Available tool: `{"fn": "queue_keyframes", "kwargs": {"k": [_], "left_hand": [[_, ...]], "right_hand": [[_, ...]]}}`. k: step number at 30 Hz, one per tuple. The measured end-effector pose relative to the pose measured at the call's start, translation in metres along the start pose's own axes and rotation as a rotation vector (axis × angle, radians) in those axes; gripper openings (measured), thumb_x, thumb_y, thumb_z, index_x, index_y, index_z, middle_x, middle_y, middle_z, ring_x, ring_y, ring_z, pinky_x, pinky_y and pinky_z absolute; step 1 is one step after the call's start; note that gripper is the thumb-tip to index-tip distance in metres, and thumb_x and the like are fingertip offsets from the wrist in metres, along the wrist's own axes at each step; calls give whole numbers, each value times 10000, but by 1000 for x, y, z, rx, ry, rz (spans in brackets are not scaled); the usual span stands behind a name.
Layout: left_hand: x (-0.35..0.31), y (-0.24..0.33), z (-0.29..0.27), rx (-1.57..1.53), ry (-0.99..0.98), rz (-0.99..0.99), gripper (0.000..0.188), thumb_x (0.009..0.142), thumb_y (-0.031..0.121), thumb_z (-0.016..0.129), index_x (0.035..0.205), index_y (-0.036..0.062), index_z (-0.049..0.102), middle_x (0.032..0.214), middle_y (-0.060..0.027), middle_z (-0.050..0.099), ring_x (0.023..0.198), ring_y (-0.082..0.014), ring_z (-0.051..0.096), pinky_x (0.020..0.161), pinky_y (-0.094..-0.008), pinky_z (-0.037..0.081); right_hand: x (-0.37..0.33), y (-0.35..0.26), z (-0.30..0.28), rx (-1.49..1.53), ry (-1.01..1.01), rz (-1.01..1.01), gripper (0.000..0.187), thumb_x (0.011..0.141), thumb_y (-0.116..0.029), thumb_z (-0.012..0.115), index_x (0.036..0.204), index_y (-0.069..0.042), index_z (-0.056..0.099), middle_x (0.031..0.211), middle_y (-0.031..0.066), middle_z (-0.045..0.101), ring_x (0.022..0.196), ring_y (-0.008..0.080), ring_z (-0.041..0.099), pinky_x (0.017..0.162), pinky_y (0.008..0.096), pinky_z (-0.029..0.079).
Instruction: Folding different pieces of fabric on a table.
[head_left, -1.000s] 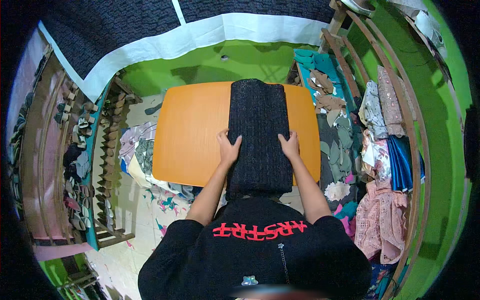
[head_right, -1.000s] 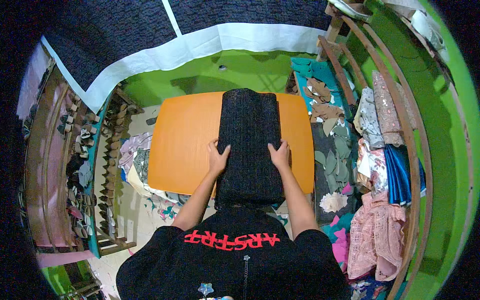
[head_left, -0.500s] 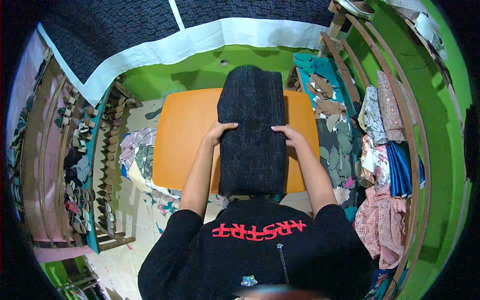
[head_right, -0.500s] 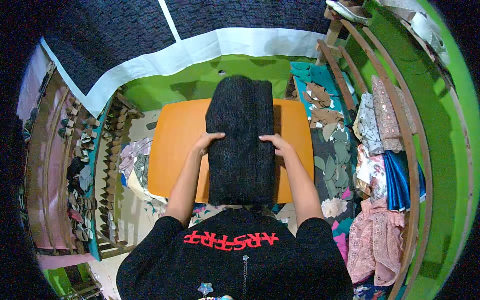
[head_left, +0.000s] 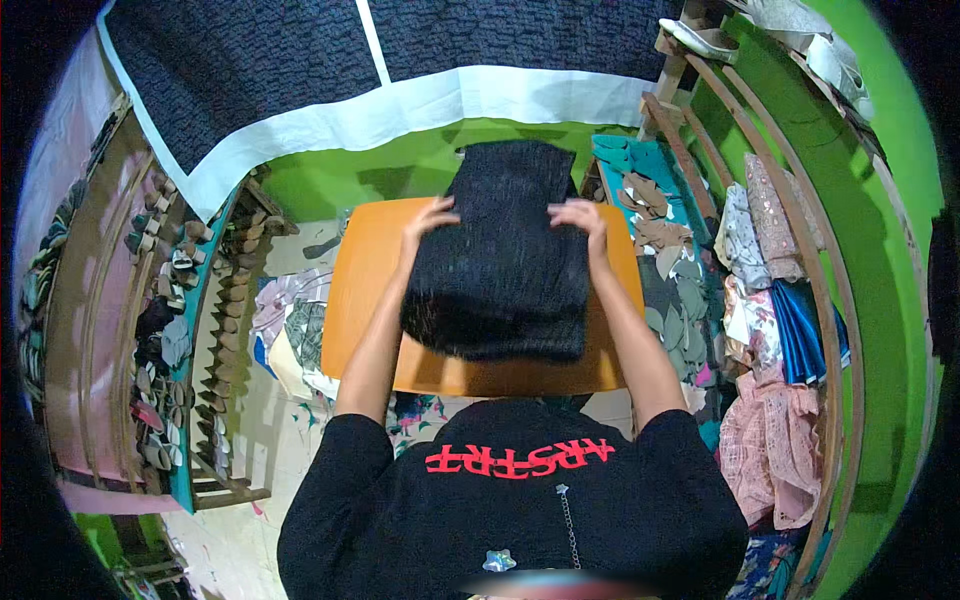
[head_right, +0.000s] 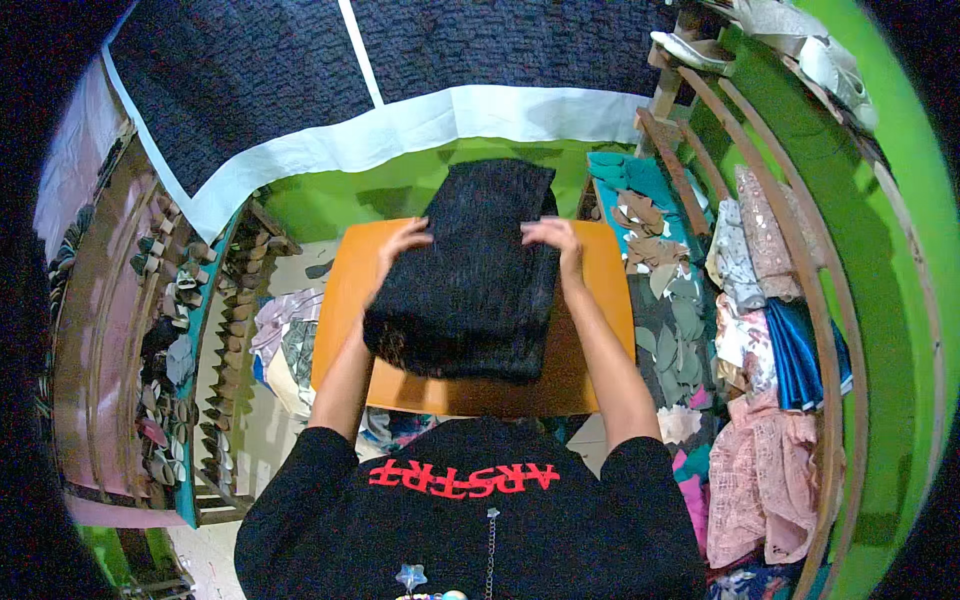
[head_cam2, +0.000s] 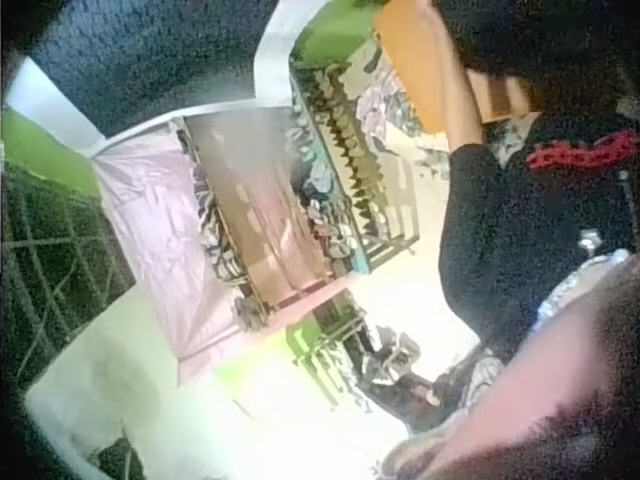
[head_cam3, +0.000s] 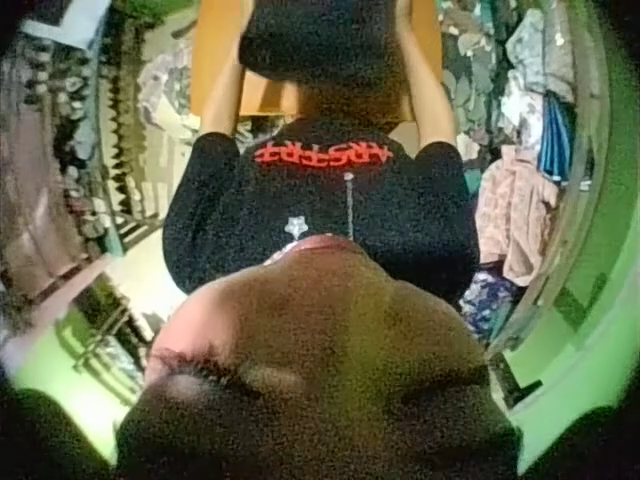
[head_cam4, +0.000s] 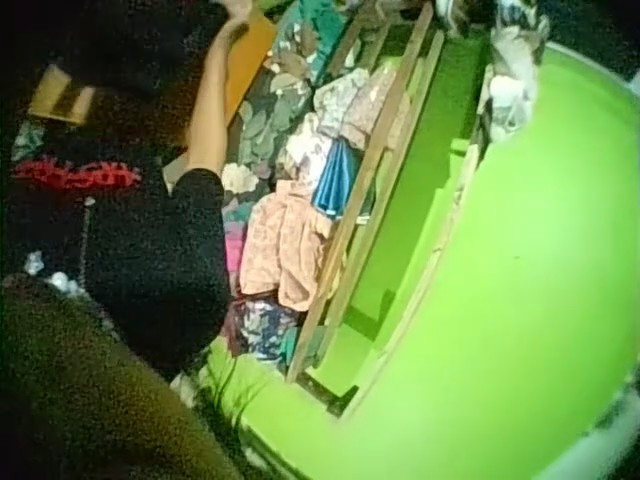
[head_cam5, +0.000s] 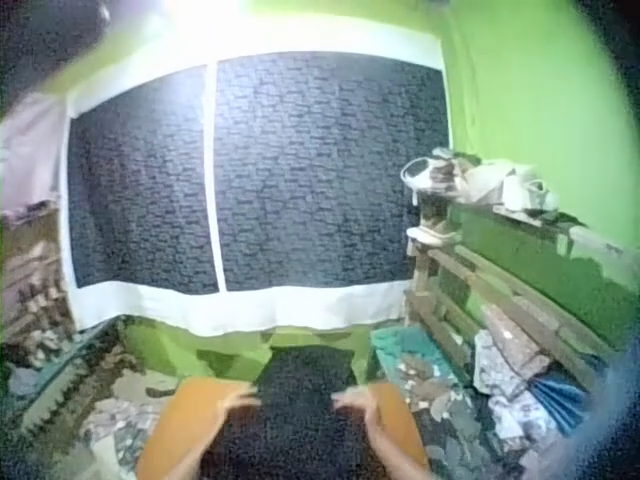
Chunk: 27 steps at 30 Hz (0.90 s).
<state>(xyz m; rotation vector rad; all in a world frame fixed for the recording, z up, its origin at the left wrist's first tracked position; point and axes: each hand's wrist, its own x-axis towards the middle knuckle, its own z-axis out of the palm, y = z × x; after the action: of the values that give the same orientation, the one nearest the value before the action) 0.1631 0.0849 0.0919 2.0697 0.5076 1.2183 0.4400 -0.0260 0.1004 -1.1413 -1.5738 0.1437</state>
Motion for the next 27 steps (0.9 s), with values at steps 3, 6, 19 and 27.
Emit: {"fn": "queue_keyframes", "kwargs": {"k": [3, 6, 19, 27], "left_hand": [[-96, -44, 3, -100, -196, -287, 315, 798, 169, 356, 886, 32, 625, 1190, -134, 456, 1170, -229, 357, 980, -313, 257], [-173, -48, 5, 31, -482, -307, 289, 731, 155, 499, 999, 80, 574, 1244, -127, 398, 1196, -278, 310, 994, -359, 234], [-173, -17, -16, 274, -855, 160, 487, 664, 219, 573, 1130, 109, 489, 1251, -124, 395, 1207, -287, 301, 980, -461, 219], [-202, -48, 11, -199, -289, -950, 317, 803, 284, 504, 875, -15, 580, 670, -69, 576, 608, -117, 520, 564, -258, 430]], "right_hand": [[-96, 4, 16, -224, -246, -45, 176, 685, -31, 481, 766, -79, 630, 969, 64, 604, 971, 278, 517, 889, 397, 367], [-189, 13, 24, -360, -631, 121, 418, 576, 37, 562, 968, -108, 567, 1174, 36, 485, 1119, 280, 409, 938, 447, 314], [-200, -47, 40, -231, -741, 152, 550, 582, 57, 485, 1111, -95, 500, 1118, 42, 526, 1119, 240, 422, 984, 476, 220], [-230, -20, 61, -155, -248, 988, 304, 682, -84, 493, 924, 91, 547, 876, 255, 573, 869, 358, 544, 767, 340, 414]]}}
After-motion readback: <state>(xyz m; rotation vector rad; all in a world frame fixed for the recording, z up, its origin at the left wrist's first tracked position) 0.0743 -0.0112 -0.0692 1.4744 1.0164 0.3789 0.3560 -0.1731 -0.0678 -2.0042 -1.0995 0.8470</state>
